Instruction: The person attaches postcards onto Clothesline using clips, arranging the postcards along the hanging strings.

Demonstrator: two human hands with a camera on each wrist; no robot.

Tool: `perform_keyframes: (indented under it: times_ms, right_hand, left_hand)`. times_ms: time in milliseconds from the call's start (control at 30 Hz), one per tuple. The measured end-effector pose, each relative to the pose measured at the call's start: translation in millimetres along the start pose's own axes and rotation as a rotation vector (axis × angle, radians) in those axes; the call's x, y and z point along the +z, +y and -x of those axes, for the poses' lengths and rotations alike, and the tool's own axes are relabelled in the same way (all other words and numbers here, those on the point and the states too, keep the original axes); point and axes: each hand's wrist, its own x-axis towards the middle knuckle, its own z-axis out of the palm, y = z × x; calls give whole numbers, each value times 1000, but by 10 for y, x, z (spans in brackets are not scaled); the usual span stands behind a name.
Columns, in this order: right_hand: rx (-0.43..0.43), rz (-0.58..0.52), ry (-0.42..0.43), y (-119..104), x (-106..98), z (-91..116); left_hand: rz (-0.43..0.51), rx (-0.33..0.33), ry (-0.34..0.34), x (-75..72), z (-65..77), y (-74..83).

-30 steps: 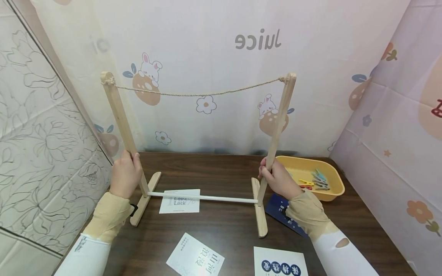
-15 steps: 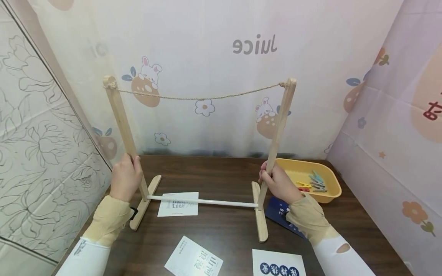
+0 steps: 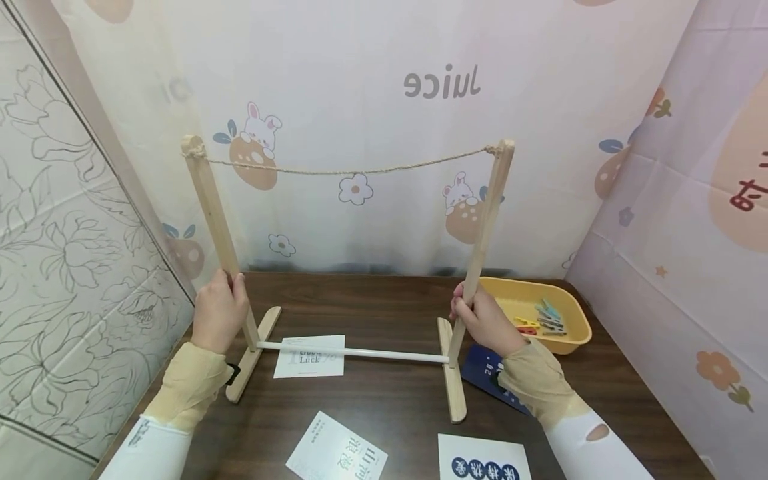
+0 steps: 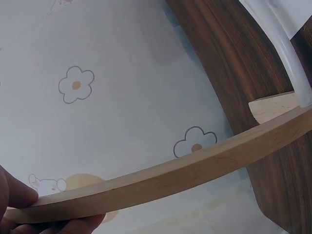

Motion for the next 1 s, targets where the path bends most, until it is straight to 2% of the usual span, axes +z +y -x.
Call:
perform_keyframes:
  times_ms: [400,633,833,1000]
  right_hand:
    - [7,-29,7,-24,-15,-23]
    - [-27,-43,-7,-33,-29,2]
    - [-51,-14,-17,-6,-73,1]
    - [-44,26,-24,6,-128,10]
  left_hand:
    - [32,4,14,1,-42,-65]
    - [35,11,28,4,-26,-82]
    - [47,10,36,-18,-19,-59]
    - [69,-7,6,-52,2,-24]
